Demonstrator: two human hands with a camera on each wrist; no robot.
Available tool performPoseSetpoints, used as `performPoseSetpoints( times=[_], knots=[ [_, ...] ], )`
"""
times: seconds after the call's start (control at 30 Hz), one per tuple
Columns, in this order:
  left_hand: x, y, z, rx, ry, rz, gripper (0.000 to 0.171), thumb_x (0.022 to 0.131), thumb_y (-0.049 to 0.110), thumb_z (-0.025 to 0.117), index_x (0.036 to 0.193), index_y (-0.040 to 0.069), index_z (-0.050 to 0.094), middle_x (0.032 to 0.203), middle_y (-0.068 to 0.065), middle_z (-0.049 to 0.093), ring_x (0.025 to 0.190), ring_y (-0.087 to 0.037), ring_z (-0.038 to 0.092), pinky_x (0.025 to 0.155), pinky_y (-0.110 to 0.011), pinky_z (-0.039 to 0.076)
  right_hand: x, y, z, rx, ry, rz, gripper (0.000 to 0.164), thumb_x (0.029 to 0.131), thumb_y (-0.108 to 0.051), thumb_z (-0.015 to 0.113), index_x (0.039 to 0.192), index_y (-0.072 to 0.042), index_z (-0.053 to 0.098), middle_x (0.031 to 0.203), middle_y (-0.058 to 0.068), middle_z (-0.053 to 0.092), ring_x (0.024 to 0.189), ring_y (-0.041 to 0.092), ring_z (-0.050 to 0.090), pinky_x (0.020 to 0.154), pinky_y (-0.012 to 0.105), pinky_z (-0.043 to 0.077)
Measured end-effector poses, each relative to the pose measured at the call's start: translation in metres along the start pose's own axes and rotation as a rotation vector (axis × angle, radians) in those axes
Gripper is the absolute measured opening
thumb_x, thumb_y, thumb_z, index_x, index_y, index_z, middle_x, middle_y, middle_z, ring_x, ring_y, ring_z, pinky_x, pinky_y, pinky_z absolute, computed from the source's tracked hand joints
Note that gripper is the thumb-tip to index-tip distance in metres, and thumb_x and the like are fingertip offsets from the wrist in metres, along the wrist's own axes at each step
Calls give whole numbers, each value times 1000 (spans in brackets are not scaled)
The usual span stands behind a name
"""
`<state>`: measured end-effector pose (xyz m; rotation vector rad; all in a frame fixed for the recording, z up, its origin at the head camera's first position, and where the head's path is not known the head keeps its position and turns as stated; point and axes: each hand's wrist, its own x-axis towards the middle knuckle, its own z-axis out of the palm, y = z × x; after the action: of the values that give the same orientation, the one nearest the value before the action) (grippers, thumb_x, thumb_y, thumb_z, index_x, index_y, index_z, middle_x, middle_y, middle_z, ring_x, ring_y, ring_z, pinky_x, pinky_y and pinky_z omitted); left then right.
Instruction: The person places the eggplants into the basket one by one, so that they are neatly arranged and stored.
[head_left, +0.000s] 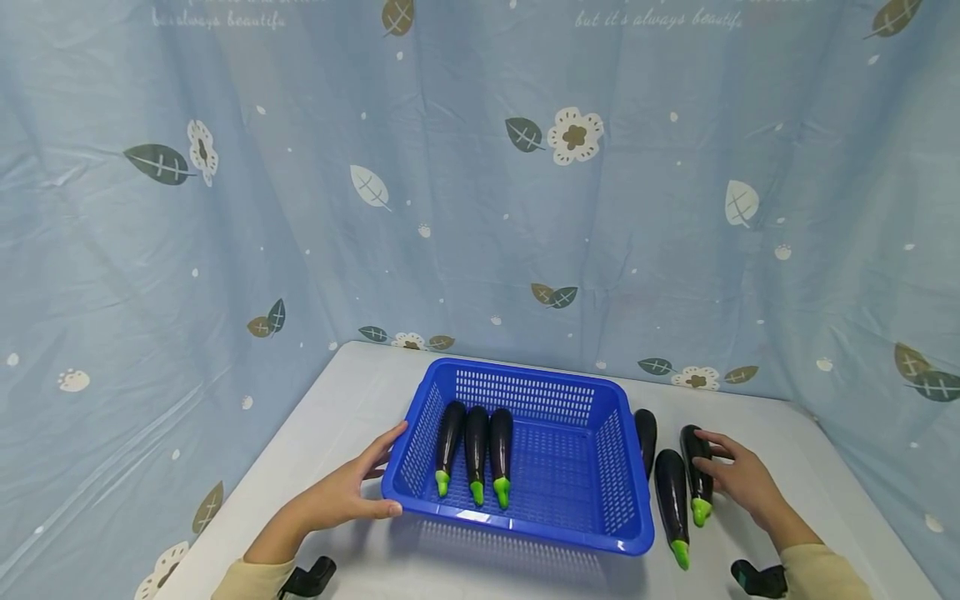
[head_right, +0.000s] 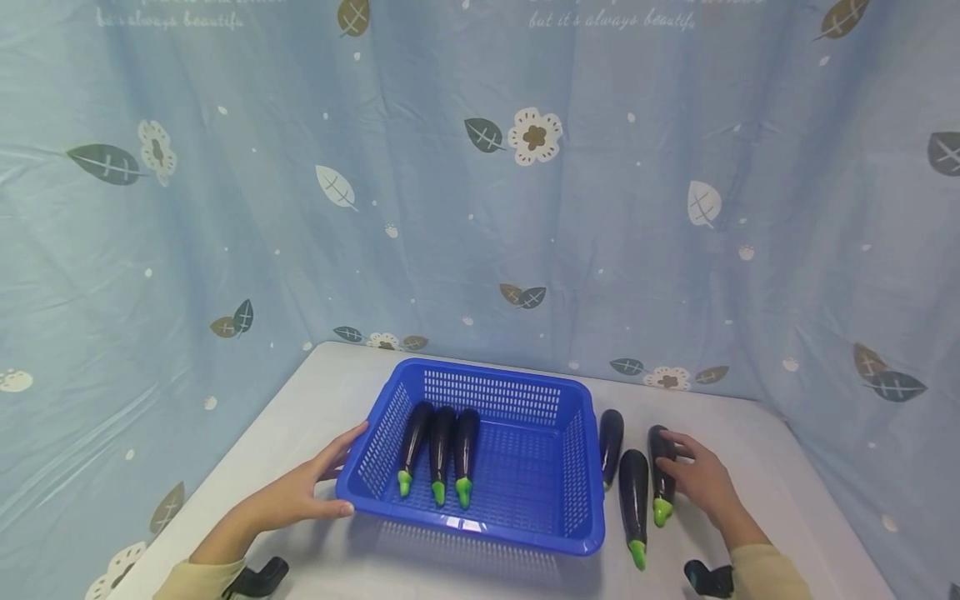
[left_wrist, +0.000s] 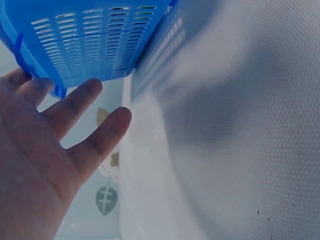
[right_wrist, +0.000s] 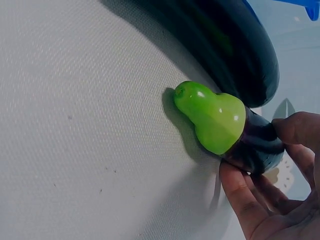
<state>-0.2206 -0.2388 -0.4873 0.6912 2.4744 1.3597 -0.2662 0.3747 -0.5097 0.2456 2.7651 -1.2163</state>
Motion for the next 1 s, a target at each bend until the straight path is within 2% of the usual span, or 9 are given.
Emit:
performPoseSetpoints(
  times=[0.2,0.47,0.63,1.0],
  knots=[
    [0,1,1,-5,-5,1,106,87,30,81,165,21,9,166,-23,17,143,-51,35,109,-67,38,-1,-1,-1,-3,9,17,68,99,-25,64,154,1,34,146,44,30,111,49,61,79,42,61],
    [0,-1,0,-1,-2,20,106,87,28,81,165,23,9,166,-23,18,142,-51,37,109,-68,38,-5,-9,-4,-25,15,-8,68,100,-26,63,155,0,34,148,43,30,125,57,50,84,46,60],
    [0,0,0,-3,-1,26,107,87,28,81,165,22,9,166,-23,18,142,-50,36,109,-68,37,-6,-16,-6,-38,21,-26,67,101,-27,62,155,0,33,149,43,29,128,59,46,88,50,59],
    [0,-2,0,4,-1,29,107,87,28,81,165,23,8,166,-23,18,142,-50,37,109,-67,38,-5,-25,-11,-26,18,-39,69,101,-28,63,156,-1,33,150,42,31,128,58,45,87,47,60]
  ],
)
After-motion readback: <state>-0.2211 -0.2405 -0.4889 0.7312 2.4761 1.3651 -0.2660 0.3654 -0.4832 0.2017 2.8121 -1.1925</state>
